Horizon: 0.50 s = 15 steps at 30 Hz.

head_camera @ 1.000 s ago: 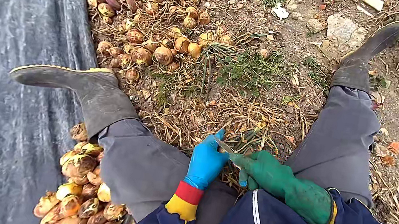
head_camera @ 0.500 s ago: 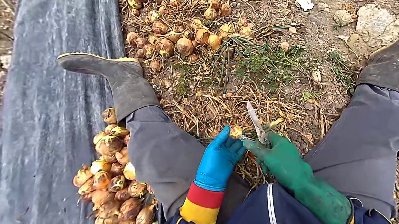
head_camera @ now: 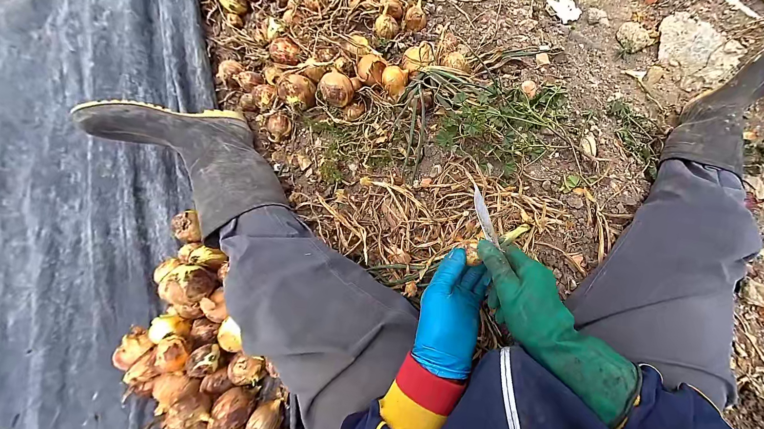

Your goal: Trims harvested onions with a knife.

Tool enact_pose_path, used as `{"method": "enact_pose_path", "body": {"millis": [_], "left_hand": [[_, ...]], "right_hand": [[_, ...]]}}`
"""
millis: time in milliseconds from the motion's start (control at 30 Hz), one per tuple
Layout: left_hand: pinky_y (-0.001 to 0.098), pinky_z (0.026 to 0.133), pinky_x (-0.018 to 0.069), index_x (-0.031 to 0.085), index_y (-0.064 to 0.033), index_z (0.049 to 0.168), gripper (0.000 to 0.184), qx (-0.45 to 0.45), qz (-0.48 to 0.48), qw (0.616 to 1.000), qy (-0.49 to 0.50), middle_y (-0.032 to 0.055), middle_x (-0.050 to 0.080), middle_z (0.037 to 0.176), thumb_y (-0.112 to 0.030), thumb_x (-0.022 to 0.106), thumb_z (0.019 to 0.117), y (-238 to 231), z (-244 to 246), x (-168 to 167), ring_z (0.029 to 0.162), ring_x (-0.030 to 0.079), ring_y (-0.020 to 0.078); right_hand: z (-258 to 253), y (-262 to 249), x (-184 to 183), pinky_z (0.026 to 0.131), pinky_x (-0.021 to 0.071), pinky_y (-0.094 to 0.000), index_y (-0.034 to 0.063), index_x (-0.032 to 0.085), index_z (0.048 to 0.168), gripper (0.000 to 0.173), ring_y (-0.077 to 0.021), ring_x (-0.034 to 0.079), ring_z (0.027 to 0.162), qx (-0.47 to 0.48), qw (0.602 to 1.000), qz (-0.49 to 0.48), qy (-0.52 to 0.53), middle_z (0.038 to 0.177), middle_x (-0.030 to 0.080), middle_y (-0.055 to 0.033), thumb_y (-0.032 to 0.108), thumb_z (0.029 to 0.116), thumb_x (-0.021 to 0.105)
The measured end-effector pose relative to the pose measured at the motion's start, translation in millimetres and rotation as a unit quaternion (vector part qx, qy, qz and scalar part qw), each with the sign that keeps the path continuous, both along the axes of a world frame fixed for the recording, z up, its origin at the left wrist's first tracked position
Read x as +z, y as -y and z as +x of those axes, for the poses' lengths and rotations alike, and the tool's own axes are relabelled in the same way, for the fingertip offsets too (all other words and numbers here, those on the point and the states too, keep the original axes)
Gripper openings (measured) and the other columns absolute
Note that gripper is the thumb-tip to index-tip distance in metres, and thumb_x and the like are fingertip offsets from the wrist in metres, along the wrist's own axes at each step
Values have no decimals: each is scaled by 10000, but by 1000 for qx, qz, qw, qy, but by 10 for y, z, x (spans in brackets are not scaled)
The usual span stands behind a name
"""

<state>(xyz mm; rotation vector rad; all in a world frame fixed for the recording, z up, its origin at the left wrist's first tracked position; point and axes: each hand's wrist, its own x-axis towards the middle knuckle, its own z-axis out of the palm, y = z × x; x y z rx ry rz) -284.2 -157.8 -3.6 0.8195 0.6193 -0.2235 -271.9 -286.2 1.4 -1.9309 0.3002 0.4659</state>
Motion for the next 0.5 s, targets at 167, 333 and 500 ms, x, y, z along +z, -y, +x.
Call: {"method": "enact_pose_path", "body": {"millis": [167,333,500], "left_hand": [[423,986,560,531,-91,1457,437,-14,122,991,58,117,668,1301,-248,587,1054,-6,-1,-25,1145,667,233],[390,1041,579,497,-166,1545,686,-8,458,873,166,-10,675,1375,-129,763,914,-489,45,265,1213,675,159],[405,902,614,542,-51,1446,477,174,494,848,83,113,665,1304,-176,642,996,-1910,-224,505,1043,715,228]], "right_hand": [[7,-54,100,427,545,-400,110,696,945,697,-232,590,446,-6,982,147,-114,619,629,-94,724,1010,374],[65,89,133,406,509,-356,95,688,937,737,-191,550,432,-16,954,223,-202,601,590,-89,756,991,366],[229,459,74,484,556,-347,123,676,1137,550,-203,648,520,205,936,116,-261,760,720,-94,640,976,576]]}}
